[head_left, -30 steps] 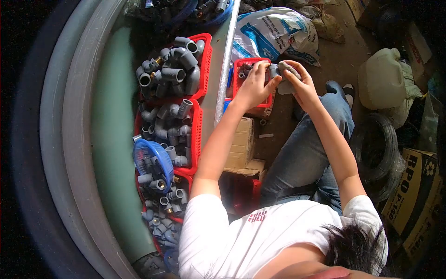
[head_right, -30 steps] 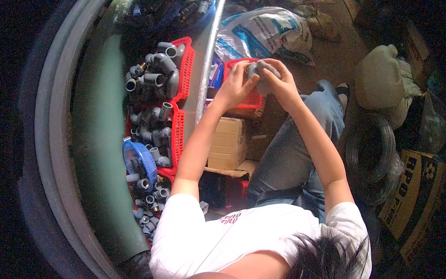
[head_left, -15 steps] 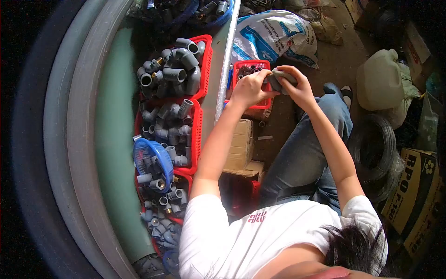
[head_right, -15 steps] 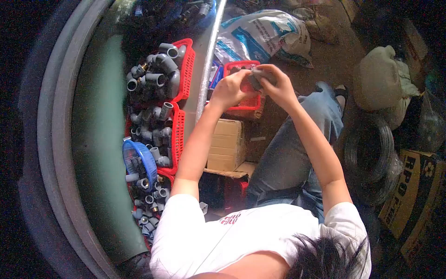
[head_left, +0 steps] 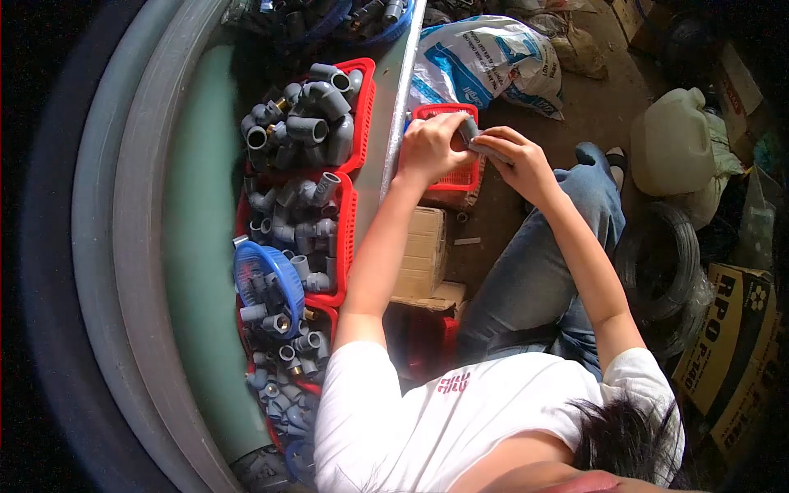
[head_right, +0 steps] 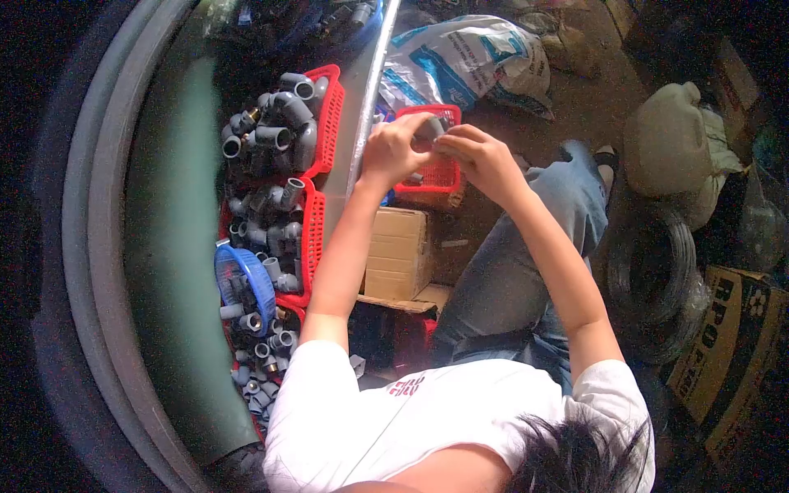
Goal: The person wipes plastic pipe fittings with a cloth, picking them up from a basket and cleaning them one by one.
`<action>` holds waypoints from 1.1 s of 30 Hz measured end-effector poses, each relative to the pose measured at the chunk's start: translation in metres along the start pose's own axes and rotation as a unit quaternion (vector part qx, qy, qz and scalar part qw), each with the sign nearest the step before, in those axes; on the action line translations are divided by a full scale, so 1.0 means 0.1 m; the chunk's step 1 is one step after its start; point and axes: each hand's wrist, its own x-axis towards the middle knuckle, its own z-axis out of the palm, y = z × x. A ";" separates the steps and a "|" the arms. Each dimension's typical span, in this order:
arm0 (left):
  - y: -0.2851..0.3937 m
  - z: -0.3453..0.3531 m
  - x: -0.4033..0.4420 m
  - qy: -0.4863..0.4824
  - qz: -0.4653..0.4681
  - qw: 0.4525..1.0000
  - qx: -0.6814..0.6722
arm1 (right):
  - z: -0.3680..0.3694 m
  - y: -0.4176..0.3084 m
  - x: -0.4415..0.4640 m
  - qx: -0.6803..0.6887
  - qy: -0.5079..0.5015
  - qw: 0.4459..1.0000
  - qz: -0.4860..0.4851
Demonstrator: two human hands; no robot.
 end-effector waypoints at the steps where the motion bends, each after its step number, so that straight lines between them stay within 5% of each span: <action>1: 0.01 0.01 -0.01 -0.005 0.020 1.000 -0.014 | -0.01 0.01 -0.01 0.002 0.003 1.000 0.006; 6: 0.09 0.06 -0.01 0.000 0.073 0.997 -0.034 | -0.04 0.01 0.02 -0.006 0.055 0.998 0.037; 10: 0.08 -0.07 0.01 0.009 -0.021 1.000 0.001 | 0.03 0.01 0.00 0.031 0.016 0.999 0.034; 14: 0.08 0.00 0.00 0.008 0.045 0.997 -0.068 | -0.01 0.04 0.06 0.065 0.091 0.991 0.075; 18: 0.13 -0.11 0.02 -0.004 -0.028 0.998 -0.048 | -0.04 0.04 0.05 0.079 0.072 0.993 0.052; 33: 0.14 -0.07 0.03 -0.009 -0.031 0.967 -0.252 | 0.01 0.13 0.04 0.184 0.092 0.969 0.135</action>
